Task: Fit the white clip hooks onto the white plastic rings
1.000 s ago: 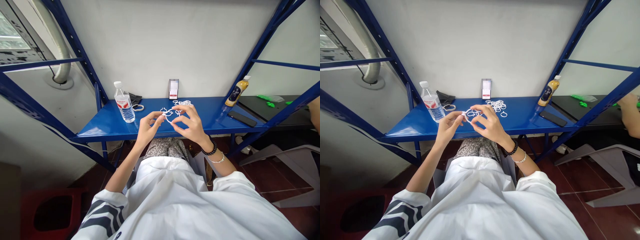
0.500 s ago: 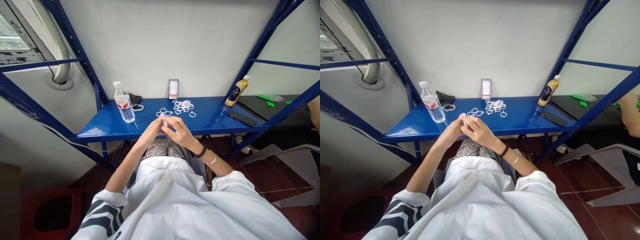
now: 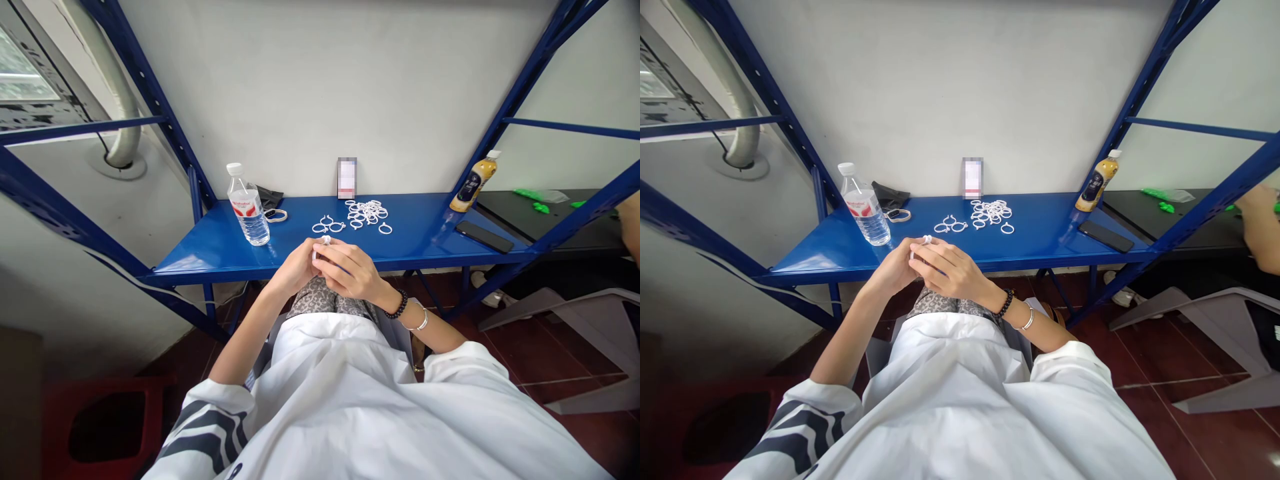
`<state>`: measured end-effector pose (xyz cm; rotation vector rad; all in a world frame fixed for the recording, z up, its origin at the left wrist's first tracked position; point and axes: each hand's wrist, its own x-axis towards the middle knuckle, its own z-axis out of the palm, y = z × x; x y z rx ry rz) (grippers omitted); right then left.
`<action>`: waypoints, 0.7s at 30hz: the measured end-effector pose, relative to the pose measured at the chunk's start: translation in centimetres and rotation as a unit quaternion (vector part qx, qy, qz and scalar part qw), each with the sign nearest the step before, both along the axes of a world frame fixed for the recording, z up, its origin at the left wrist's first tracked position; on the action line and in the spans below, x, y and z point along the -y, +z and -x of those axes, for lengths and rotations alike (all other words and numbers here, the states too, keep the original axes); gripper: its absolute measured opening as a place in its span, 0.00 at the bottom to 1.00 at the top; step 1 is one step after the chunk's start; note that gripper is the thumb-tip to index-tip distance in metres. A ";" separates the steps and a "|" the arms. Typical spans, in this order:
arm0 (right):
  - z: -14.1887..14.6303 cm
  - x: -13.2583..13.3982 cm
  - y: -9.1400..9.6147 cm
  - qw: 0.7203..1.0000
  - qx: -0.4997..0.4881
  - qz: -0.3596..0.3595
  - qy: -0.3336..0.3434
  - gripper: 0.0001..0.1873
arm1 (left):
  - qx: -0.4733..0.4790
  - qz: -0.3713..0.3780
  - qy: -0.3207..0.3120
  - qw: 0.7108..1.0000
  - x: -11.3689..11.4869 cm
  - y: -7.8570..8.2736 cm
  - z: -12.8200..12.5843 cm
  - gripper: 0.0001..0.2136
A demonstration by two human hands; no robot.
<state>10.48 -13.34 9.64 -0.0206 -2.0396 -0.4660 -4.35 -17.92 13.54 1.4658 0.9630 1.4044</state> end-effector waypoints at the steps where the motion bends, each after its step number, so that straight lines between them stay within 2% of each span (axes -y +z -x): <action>1: 0.0 0.0 0.0 1.000 -0.002 0.010 0.002 0.17 | 0.015 0.034 -0.020 0.999 0.0 -0.1 0.1 0.15; 3: 0.0 0.0 0.0 0.999 -0.009 0.052 0.006 0.17 | 0.032 0.094 -0.069 0.993 -0.1 -0.2 0.2 0.16; 4: -0.1 0.0 0.0 0.997 -0.016 0.076 0.005 0.16 | 0.027 0.098 -0.080 0.992 -0.1 -0.3 0.3 0.16; 11: -0.3 0.2 1.7 0.983 -0.058 0.172 0.010 0.14 | -0.080 0.026 -0.092 0.992 0.3 -0.1 0.6 0.25; 16: -0.9 0.3 3.1 0.970 -0.046 0.236 0.036 0.07 | -0.086 0.014 -0.099 0.991 0.9 0.6 0.6 0.26; 21: -1.4 0.3 3.6 0.943 -0.037 0.320 0.078 0.05 | -0.093 0.000 -0.072 0.993 1.2 0.5 0.5 0.27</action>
